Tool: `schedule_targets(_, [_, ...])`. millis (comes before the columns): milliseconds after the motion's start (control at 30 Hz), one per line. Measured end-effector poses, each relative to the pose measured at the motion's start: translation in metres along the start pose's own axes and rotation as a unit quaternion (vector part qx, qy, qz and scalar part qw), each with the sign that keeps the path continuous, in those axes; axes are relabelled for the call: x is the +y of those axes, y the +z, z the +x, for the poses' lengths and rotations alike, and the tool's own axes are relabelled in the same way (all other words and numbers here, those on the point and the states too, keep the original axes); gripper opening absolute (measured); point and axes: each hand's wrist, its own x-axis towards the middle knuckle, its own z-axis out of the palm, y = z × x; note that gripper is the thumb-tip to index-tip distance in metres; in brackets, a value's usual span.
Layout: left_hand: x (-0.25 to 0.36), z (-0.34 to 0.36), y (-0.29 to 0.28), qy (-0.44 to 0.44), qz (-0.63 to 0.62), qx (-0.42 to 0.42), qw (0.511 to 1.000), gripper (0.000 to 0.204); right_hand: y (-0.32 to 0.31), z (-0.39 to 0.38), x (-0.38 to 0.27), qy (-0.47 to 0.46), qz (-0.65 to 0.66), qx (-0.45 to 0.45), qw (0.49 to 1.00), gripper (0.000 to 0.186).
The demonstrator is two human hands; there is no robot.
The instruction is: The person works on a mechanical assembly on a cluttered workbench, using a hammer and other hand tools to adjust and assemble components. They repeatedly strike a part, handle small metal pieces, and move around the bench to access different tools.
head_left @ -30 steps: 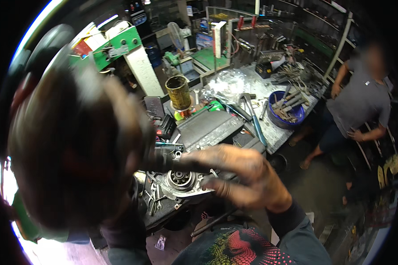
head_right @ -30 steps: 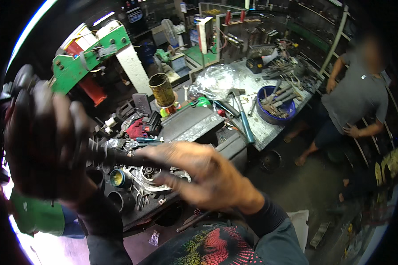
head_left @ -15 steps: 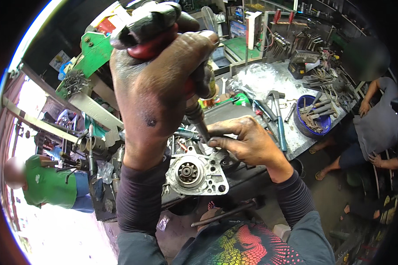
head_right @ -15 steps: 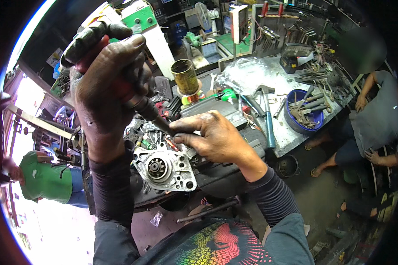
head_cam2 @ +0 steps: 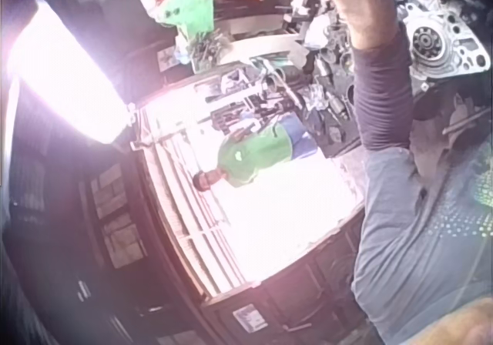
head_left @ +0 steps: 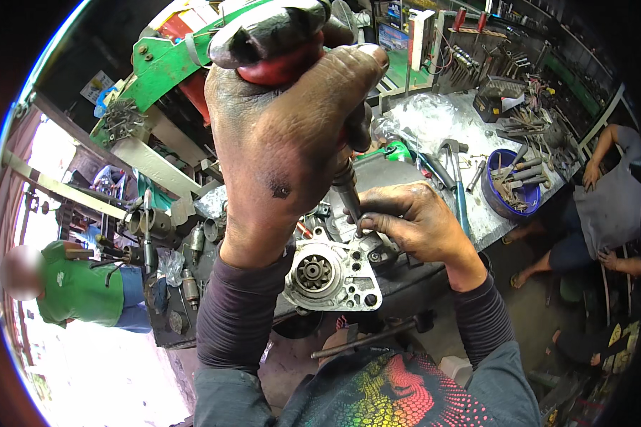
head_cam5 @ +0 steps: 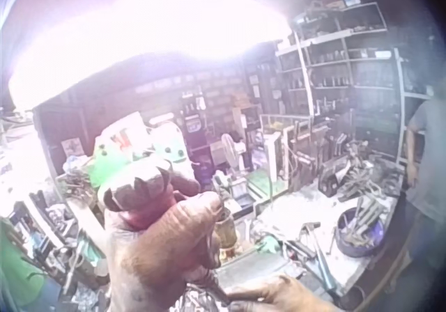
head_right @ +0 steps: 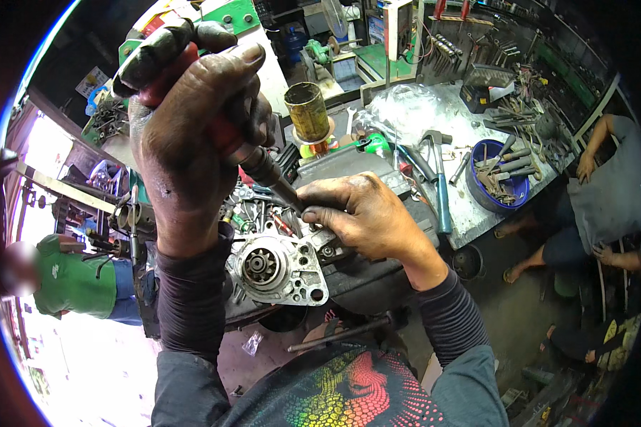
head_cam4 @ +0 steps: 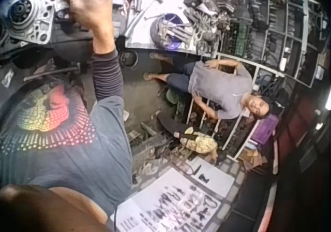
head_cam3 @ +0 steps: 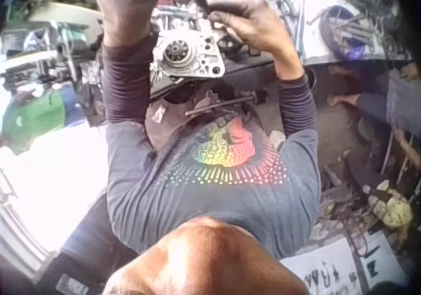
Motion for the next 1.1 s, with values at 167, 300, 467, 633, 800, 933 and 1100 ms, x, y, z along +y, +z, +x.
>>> schedule_targets(167, [-0.019,0.011,-0.011,0.095,0.158,-0.021,0.983,0.022,-0.001,-0.003,0.005,-0.067,-0.031,0.007,0.997,0.027])
schedule_targets(300, [-0.029,-0.005,0.0,0.032,0.122,0.012,0.992,0.019,0.004,-0.003,0.013,-0.016,-0.01,-0.015,1.0,0.028])
schedule_targets(467, [-0.027,0.014,-0.01,-0.06,0.024,-0.107,0.992,0.028,0.001,-0.005,0.017,-0.088,-0.082,0.006,0.993,0.028])
schedule_targets(633, [-0.027,0.029,-0.009,-0.111,-0.116,-0.218,0.963,0.034,-0.007,-0.005,0.009,-0.051,-0.097,-0.032,0.993,0.027])
schedule_targets(800, [-0.035,0.006,0.01,0.121,0.239,-0.111,0.957,0.031,-0.034,-0.007,0.024,-0.107,-0.064,-0.047,0.991,0.034])
schedule_targets(933, [-0.035,0.009,0.008,0.021,0.174,-0.113,0.978,0.036,-0.108,-0.02,0.105,-0.027,0.115,0.205,0.972,0.026])
schedule_targets(1100, [-0.033,-0.003,-0.006,-0.134,-0.111,-0.002,0.985,0.033,-0.16,-0.057,0.283,0.299,-0.309,0.378,0.82,0.049])
